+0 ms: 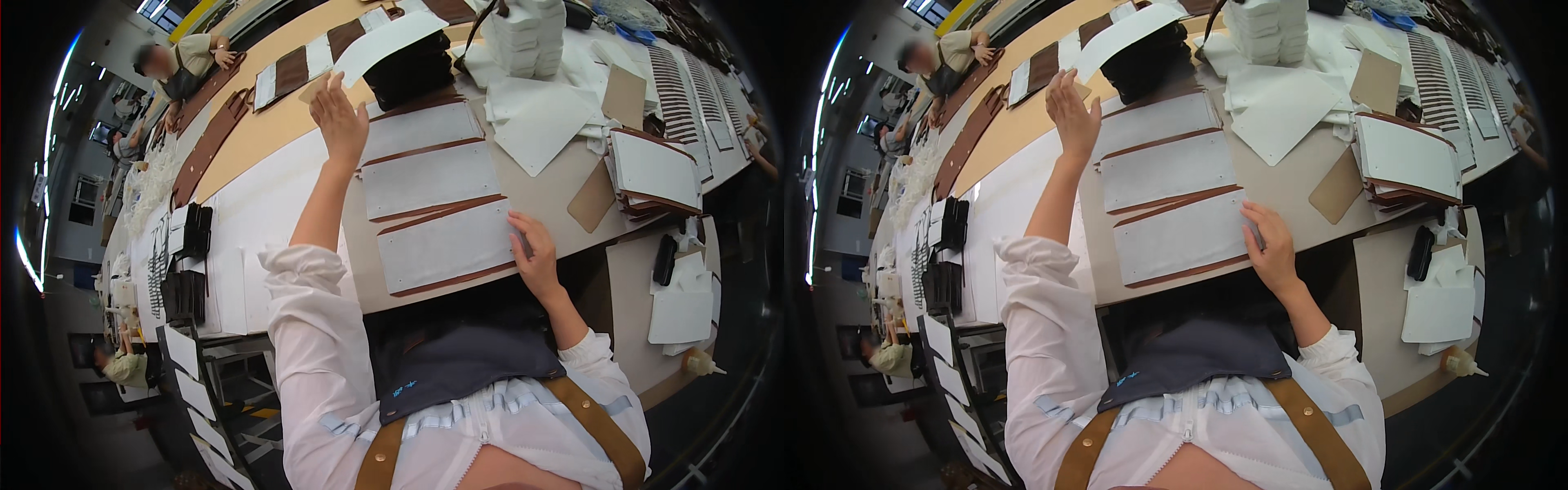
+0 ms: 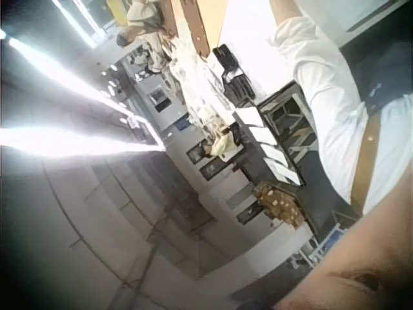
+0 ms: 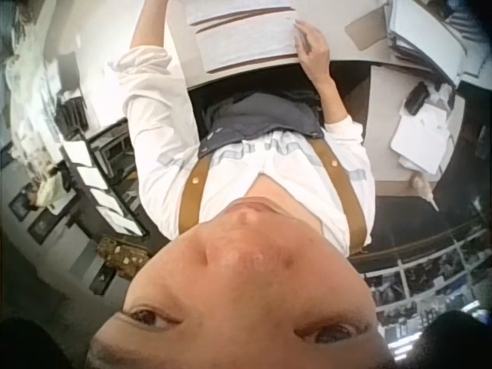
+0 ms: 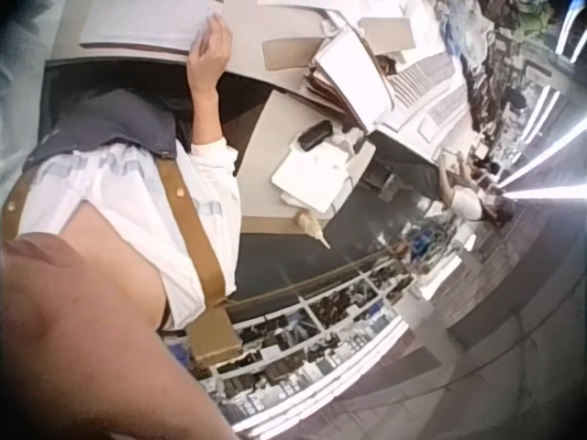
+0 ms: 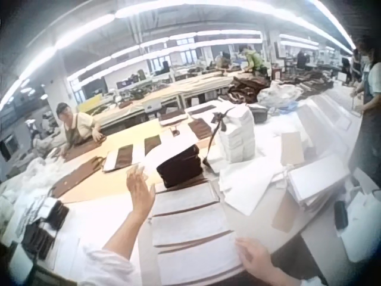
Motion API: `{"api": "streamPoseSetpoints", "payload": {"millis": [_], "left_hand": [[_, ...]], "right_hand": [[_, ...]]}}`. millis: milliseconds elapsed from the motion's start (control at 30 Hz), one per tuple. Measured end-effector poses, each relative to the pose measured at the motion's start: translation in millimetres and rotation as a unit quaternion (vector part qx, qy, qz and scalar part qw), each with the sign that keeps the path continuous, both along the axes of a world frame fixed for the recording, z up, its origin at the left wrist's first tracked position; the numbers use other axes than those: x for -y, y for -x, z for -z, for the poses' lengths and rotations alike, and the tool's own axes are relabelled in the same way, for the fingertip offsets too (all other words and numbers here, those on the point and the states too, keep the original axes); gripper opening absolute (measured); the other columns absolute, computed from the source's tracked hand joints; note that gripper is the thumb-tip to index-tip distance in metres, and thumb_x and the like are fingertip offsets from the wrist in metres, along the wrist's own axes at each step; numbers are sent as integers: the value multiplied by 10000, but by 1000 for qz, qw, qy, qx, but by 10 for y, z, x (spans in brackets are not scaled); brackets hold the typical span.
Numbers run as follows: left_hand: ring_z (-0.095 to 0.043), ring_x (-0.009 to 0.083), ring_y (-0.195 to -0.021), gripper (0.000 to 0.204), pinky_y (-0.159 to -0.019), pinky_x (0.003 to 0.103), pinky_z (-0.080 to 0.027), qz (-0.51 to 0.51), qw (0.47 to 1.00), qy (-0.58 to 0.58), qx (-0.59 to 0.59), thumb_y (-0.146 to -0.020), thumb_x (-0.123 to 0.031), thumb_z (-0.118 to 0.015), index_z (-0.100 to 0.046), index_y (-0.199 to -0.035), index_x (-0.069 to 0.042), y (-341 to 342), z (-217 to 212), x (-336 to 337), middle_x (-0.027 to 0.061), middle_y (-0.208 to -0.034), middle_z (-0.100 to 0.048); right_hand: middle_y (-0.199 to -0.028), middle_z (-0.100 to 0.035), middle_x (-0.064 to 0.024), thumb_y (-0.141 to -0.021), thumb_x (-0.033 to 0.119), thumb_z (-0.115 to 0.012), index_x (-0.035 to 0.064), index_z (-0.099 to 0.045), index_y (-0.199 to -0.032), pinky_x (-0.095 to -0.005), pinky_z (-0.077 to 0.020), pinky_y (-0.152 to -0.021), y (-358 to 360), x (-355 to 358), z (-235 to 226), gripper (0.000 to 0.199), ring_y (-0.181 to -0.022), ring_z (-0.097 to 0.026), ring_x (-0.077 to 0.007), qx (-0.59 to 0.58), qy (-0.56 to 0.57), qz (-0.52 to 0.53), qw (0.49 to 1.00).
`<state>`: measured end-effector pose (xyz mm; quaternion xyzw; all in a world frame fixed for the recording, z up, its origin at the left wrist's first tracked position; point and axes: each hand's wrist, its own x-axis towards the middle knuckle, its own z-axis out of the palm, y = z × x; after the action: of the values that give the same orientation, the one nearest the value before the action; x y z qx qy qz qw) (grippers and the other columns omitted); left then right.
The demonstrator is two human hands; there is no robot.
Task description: The person repeatedly picks up white rectangular paper pieces and places them onto brown rectangular bases on a workbench. They smooth each piece with their hands and then move the assembled unit to a growing stack on the right side of the table. The process is repeated continuously throughout the clip.
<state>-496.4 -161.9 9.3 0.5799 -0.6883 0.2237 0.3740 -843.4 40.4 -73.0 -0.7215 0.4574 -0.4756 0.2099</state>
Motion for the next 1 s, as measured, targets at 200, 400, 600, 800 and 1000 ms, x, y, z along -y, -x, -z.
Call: {"api": "streamPoseSetpoints", "payload": {"millis": [200,400,600,800,1000], "left_hand": [[-355,318,-1463,367,-1180,492,-265,-30,997,39,62,-770,-106,-835,-724,-1108,-198,-333,-118,526,70,-1444,-492],[-575,273,-1224,154,-1117,429,-327,110,984,137,-17,-812,-183,-854,-727,-895,-162,-148,-764,343,11,-1066,-717],[-656,130,-887,191,-882,282,-490,192,932,-10,-307,-925,-227,-797,-723,-959,-55,296,-1329,-706,13,-915,-733],[-678,81,-876,265,-833,241,-515,264,799,-174,-512,-968,-222,-748,-696,-1121,-13,349,-1180,-1360,47,-982,-742],[-688,124,-970,312,-904,288,-525,241,680,-281,-633,-992,-255,-705,-685,-1179,-6,351,-795,-1733,72,-1068,-736]], "right_hand": [[-1240,-687,-158,-896,-17,-676,10,-680,-1167,-404,-525,-958,4,-33,29,272,-1117,-657,-349,-7,4,-6,1000],[-1238,-689,-148,-912,-10,-664,19,-690,-1155,-383,-507,-983,18,-21,-8,246,-1117,-657,-325,53,-31,-5,998],[-1238,-684,-144,-925,10,-670,21,-689,-1184,-367,-488,-1018,-56,158,-401,260,-1166,-648,-297,104,-12,24,994],[-1153,-684,-96,-969,80,-700,-11,-655,-1197,-328,-476,-1009,-347,572,-767,249,-1119,-648,-227,283,0,48,958],[-960,-654,4,-987,116,-712,21,-661,-1042,-240,-465,-880,-164,423,-727,122,-916,-578,-72,403,-145,-29,903]]}}
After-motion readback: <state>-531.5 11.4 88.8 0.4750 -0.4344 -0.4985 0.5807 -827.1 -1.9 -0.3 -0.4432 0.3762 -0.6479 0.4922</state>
